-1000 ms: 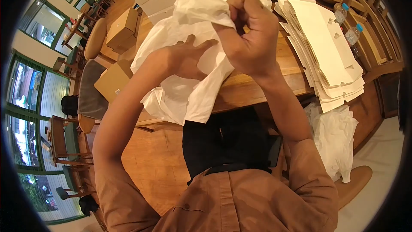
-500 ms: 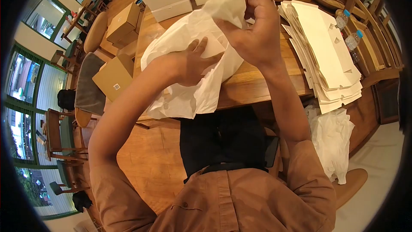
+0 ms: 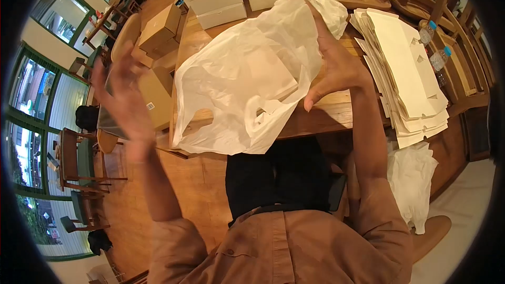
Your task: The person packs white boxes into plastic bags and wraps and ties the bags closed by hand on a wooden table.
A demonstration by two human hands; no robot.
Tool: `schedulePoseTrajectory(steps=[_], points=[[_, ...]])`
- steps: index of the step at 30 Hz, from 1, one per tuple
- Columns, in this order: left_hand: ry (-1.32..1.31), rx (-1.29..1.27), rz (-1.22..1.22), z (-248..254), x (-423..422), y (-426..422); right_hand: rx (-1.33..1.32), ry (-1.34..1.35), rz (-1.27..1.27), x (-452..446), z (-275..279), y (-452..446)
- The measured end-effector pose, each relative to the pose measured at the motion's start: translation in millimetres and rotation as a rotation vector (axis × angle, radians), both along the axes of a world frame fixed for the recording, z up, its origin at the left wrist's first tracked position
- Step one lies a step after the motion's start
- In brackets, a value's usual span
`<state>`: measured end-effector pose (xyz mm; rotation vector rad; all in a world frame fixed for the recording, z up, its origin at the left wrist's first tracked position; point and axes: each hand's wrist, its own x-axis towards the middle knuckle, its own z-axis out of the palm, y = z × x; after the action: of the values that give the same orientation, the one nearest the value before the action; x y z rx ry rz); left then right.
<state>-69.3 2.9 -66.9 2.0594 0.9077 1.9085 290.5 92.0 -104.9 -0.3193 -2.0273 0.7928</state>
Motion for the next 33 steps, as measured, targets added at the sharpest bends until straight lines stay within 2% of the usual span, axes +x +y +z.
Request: schedulePoseTrajectory(steps=[1, 2, 3, 5, 6, 8, 9, 10, 11, 12, 14, 15, 16, 18, 19, 20, 22, 23, 24, 25, 26, 27, 28, 30, 31, 33], points=[[-0.161, -0.108, 0.249, -50, -8, 5, 0.002, 0.004, -0.001, 0, -3, 2], [-0.144, -0.22, 0.634, -138, -86, 30, -0.067, -0.036, -0.018, -1, -5, 4], [0.285, -0.062, 0.024, -117, -9, -18, -0.138, -0.08, -0.034, -1, -7, 5], [-0.037, -0.135, -0.144, -148, 28, -36, -0.132, -0.107, -0.066, -4, -11, 8], [-0.045, -0.136, -0.14, -148, 26, -46, -0.126, -0.131, -0.095, -5, -13, 9], [0.274, -0.822, -0.082, -144, 22, -62, -0.216, -0.092, -0.065, -7, -23, 20], [0.267, -0.824, -0.077, -148, 22, -59, -0.306, -0.046, -0.04, -9, -31, 24], [0.402, -0.722, 0.012, -155, 23, -48, -0.305, -0.052, -0.031, -11, -39, 27], [0.537, -0.616, 0.102, -163, 23, -37, -0.414, 0.033, -0.014, -14, -47, 31], [0.428, -0.682, 0.072, -172, 20, -29, -0.523, 0.12, 0.003, -16, -55, 35], [0.564, -0.656, 0.144, -134, 39, -20, -0.539, 0.112, -0.006, -20, -67, 42], [0.473, -0.871, 0.093, -129, 44, -14, -0.559, 0.109, -0.024, -22, -72, 46], [0.472, -0.869, 0.096, -123, 48, -10, -0.556, 0.108, -0.021, -25, -73, 49], [0.389, -0.961, -0.089, -116, 53, 0, -0.46, 0.063, -0.118, -28, -76, 59], [0.5, -0.812, -0.05, -117, 50, 4, -0.462, 0.063, -0.118, -29, -76, 61], [0.503, -0.812, -0.051, -119, 45, 11, -0.457, 0.064, -0.152, -29, -76, 64], [0.32, -0.779, -0.114, -119, 40, 22, -0.458, 0.072, -0.19, -29, -76, 63], [0.439, -0.712, 0.018, -115, 39, 21, -0.508, 0.126, -0.173, -29, -75, 59], [0.444, -0.713, 0.018, -113, 43, 21, -0.556, 0.18, -0.153, -29, -72, 58], [0.298, -0.668, 0.044, -89, 60, 17, -0.557, 0.184, -0.15, -28, -71, 59], [0.154, -0.624, 0.071, -77, 69, 14, -0.502, 0.126, -0.15, -27, -72, 60], [0.237, -0.425, 0.181, -80, 68, 17, -0.452, 0.069, -0.151, -26, -75, 59], [0.243, -0.432, 0.18, -76, 70, 19, -0.459, 0.074, -0.151, -27, -80, 58], [0.075, -0.353, 0.274, -63, 76, 21, -0.34, -0.029, -0.214, -25, -85, 60], [0.021, -0.418, 0.205, -55, 76, 19, -0.34, -0.027, -0.22, -25, -81, 58], [0.021, -0.331, 0.143, -35, 85, 19, -0.127, -0.399, -0.489, -27, -70, 48]])
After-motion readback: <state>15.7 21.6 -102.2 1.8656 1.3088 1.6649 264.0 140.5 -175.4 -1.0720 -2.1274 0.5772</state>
